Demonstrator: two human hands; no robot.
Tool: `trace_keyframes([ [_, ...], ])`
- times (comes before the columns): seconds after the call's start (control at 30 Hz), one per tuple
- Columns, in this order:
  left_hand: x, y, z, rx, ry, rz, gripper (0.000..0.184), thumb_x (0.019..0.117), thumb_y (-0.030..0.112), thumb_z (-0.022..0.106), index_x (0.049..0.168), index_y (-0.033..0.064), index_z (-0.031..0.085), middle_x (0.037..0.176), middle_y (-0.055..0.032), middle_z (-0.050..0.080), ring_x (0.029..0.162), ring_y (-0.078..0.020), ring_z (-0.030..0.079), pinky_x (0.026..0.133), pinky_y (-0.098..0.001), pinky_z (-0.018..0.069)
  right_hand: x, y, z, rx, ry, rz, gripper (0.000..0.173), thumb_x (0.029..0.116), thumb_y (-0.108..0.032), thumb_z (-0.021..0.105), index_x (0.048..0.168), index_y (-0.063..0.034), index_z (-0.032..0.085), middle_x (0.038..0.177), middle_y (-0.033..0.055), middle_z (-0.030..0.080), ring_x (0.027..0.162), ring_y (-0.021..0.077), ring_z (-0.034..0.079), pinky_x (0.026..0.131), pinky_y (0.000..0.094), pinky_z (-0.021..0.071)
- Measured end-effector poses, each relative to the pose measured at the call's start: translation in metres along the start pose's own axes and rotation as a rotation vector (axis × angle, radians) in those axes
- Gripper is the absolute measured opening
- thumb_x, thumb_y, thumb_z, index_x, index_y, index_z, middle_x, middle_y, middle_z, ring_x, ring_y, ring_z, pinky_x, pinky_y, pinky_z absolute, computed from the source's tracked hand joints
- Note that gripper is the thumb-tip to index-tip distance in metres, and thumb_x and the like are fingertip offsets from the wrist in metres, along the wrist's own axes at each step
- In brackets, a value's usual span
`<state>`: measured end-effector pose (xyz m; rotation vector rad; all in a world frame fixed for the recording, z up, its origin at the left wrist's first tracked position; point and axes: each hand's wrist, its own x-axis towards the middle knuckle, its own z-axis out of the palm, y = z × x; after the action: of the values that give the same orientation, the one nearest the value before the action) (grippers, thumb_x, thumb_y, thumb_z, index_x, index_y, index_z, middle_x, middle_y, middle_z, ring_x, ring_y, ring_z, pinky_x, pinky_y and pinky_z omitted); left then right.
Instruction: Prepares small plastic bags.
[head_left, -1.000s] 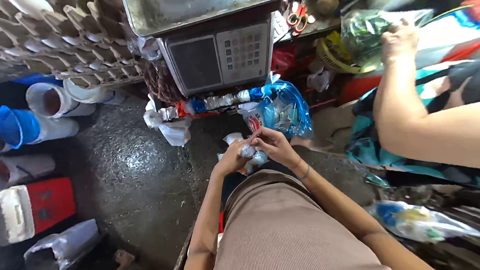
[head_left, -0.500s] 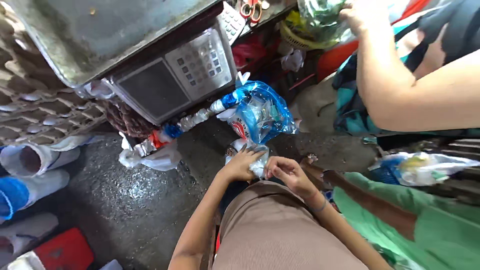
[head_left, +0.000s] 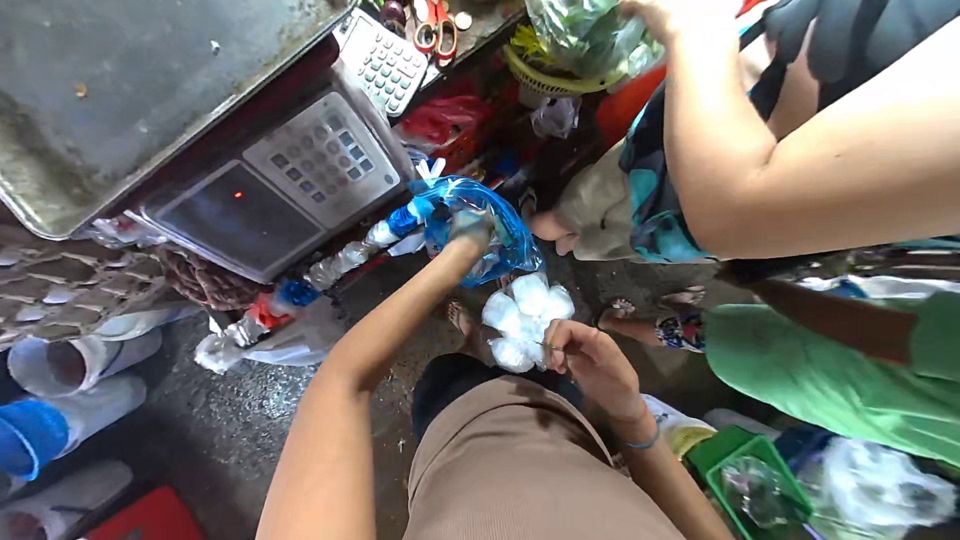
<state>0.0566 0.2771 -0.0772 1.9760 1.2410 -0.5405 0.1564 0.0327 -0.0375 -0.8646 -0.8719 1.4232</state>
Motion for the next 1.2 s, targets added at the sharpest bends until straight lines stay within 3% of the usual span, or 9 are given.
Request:
trace_keyframes([
  [0.1,-0.036,-0.014,-0.004,0.174,0.217,0.209,0.014,0.0922,-0.001,0.062,0.102,-0.0033,0.072,0.103,-0.0261,0.070,0.101,-0.0464,0.067,0.081,-0.0645,0.0525,0.001,-0.011,0.001,0.025,0.012,-0.011,0.057,0.1033,-0.064,0.038,0.100,-0.0153,0.068,0.088,-0.0082,0.063,0.075,0.0003,0.057,0.064,0.0161,0.0457],
  [0.17,-0.080,-0.029,-0.015,0.020,0.378,0.315,0.013,0.0912,0.000,0.063,0.099,-0.0019,0.073,0.095,-0.0222,0.071,0.093,-0.0420,0.070,0.081,-0.0623,0.0544,0.005,-0.022,0.007,0.026,-0.020,-0.024,0.059,0.1026,-0.066,0.037,0.099,-0.0155,0.068,0.086,-0.0087,0.061,0.074,0.0001,0.055,0.064,0.0165,0.0437],
  [0.27,-0.158,-0.053,-0.026,-0.323,0.681,0.501,0.015,0.0932,0.000,0.064,0.107,0.0003,0.071,0.094,-0.0123,0.071,0.079,-0.0197,0.068,0.074,-0.0380,0.0583,0.015,-0.044,0.022,0.007,-0.136,-0.054,0.061,0.1026,-0.067,0.035,0.099,-0.0154,0.068,0.086,-0.0097,0.059,0.076,-0.0009,0.054,0.065,0.0154,0.0427],
  [0.4,-0.251,-0.063,-0.043,-0.440,1.079,0.606,0.022,0.0972,0.002,0.061,0.117,-0.0007,0.071,0.120,-0.0088,0.066,0.111,-0.0118,0.064,0.096,-0.0273,0.0529,0.030,-0.066,0.047,0.175,-0.327,-0.054,0.063,0.0999,-0.069,0.038,0.109,-0.0141,0.069,0.091,-0.0088,0.061,0.079,-0.0007,0.055,0.067,0.0157,0.0440],
  [0.5,-0.297,-0.060,-0.034,-0.564,1.328,0.636,0.020,0.0933,0.004,0.072,0.113,0.0032,0.072,0.107,0.0023,0.068,0.098,-0.0057,0.067,0.086,-0.0209,0.0585,0.041,-0.068,0.068,0.297,-0.443,-0.001,0.061,0.0988,-0.067,0.042,0.113,-0.0132,0.068,0.094,-0.0068,0.061,0.081,0.0011,0.055,0.069,0.0172,0.0452],
  [0.67,-0.307,-0.057,0.008,-0.692,1.277,0.491,0.011,0.0898,0.006,0.076,0.100,0.0025,0.074,0.090,0.0008,0.071,0.078,-0.0048,0.068,0.071,-0.0222,0.0608,0.049,-0.060,0.101,0.326,-0.572,0.071,0.046,0.0982,-0.055,0.053,0.116,-0.0146,0.065,0.097,-0.0077,0.060,0.082,0.0007,0.054,0.069,0.0158,0.0432],
  [0.87,-0.293,-0.077,0.044,-1.061,1.002,0.348,0.016,0.0951,-0.001,0.067,0.111,-0.0006,0.071,0.096,-0.0041,0.072,0.081,-0.0103,0.071,0.076,-0.0271,0.0633,0.067,-0.042,0.130,0.215,-0.492,0.187,0.035,0.1058,-0.047,0.046,0.099,-0.0193,0.066,0.082,-0.0086,0.059,0.068,-0.0005,0.053,0.060,0.0160,0.0439],
  [1.0,-0.294,-0.083,0.060,-1.038,1.138,0.294,0.014,0.0905,0.002,0.074,0.104,0.0026,0.074,0.096,-0.0013,0.072,0.087,-0.0090,0.071,0.082,-0.0269,0.0619,0.072,-0.031,0.146,0.052,-0.467,0.131,0.024,0.1105,-0.025,0.045,0.099,-0.0147,0.063,0.080,-0.0056,0.058,0.065,0.0004,0.054,0.060,0.0160,0.0489],
  [1.2,-0.286,-0.078,0.073,-0.999,1.258,0.353,0.014,0.0908,-0.001,0.072,0.105,0.0001,0.075,0.099,-0.0035,0.075,0.089,-0.0099,0.072,0.083,-0.0280,0.0626,0.077,-0.022,0.152,0.091,-0.432,0.257,0.025,0.1105,-0.023,0.042,0.094,-0.0160,0.060,0.074,-0.0068,0.051,0.061,0.0006,0.049,0.058,0.0161,0.0442],
])
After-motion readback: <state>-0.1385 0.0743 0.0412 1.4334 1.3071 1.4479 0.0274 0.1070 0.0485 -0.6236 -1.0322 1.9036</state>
